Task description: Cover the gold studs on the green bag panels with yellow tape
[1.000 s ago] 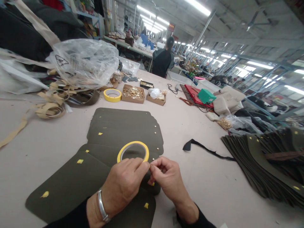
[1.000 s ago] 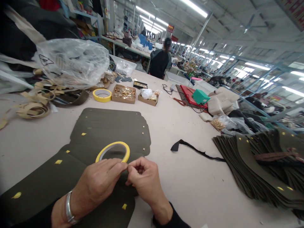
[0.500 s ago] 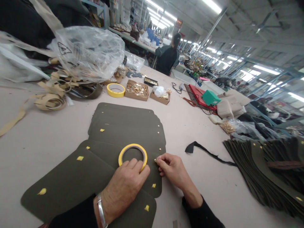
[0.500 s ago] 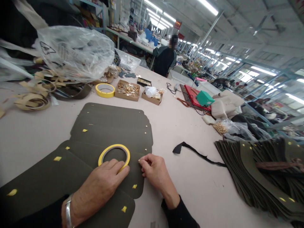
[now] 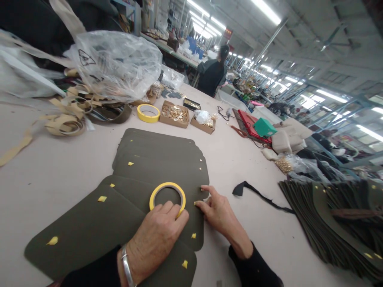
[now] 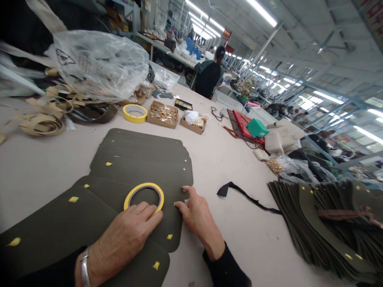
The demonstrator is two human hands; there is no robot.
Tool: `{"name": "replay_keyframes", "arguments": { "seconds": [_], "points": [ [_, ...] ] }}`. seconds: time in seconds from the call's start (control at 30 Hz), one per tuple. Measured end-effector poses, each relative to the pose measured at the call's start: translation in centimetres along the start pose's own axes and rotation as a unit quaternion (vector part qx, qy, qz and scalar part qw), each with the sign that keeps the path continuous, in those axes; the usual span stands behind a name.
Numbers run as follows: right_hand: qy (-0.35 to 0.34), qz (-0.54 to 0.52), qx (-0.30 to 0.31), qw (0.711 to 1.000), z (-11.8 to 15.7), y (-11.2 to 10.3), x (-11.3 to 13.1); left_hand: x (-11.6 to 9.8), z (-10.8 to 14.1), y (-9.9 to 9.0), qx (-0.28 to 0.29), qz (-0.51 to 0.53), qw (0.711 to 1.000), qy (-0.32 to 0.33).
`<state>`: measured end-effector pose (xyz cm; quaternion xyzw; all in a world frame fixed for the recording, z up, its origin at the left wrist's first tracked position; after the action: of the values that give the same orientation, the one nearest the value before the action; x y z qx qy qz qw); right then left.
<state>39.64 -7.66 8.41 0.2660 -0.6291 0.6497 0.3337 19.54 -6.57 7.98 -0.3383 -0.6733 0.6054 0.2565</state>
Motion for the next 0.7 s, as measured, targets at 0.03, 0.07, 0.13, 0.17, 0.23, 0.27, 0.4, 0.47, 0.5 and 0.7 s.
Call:
{"name": "replay_keyframes", "arguments": {
  "seconds": [0.03,0.07,0.13,0.17,0.23,0.27,0.4,0.47,0.5,0.7],
  "points": [
    [-0.021,0.004,-0.016,1.000,0.2,-0.4,-0.1,0.0,0.0,0.0,0.000,0.004,1.000,-0.001],
    [-0.058,0.019,-0.026,0.998,0.3,-0.7,-0.2,0.0,0.0,0.0,0.000,0.008,1.000,-0.002],
    [-0.155,0.074,-0.009,0.985,0.7,-1.0,0.0,0.0,0.0,-0.1,0.001,0.014,1.000,-0.001],
    [-0.202,0.110,0.019,0.973,0.9,-1.0,0.2,0.0,0.0,-0.1,0.003,0.015,1.000,-0.001],
    [-0.264,0.180,0.080,0.944,1.0,-0.7,0.7,0.0,0.0,-0.1,0.006,0.017,1.000,-0.002],
    [-0.277,0.211,0.101,0.932,0.9,-0.5,0.9,0.0,0.0,-0.1,0.007,0.018,1.000,-0.002],
    [-0.223,0.267,0.124,0.929,0.0,0.3,1.7,0.1,0.0,-0.1,0.002,0.019,1.000,0.001],
    [-0.151,0.252,0.114,0.949,-0.5,0.5,2.0,0.2,0.0,-0.2,-0.003,0.017,1.000,-0.002],
    [-0.117,0.237,0.107,0.959,-0.7,0.5,2.1,0.4,0.1,-0.3,-0.008,0.017,1.000,-0.003],
    [-0.038,0.114,0.055,0.991,-0.1,0.2,2.0,1.7,0.1,-1.2,-0.145,0.128,0.981,-0.001]
  ]
}}
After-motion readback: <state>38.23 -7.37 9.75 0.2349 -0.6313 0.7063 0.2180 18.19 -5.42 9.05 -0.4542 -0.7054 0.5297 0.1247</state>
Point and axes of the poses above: each hand's wrist, its own z-axis away from the middle knuckle, its own y-axis out of the palm, x = y × z, the point moved 1 cm from there along -z, towards the middle knuckle, and after that the axes turned 13 degrees about -z, right-handed, at the moved point
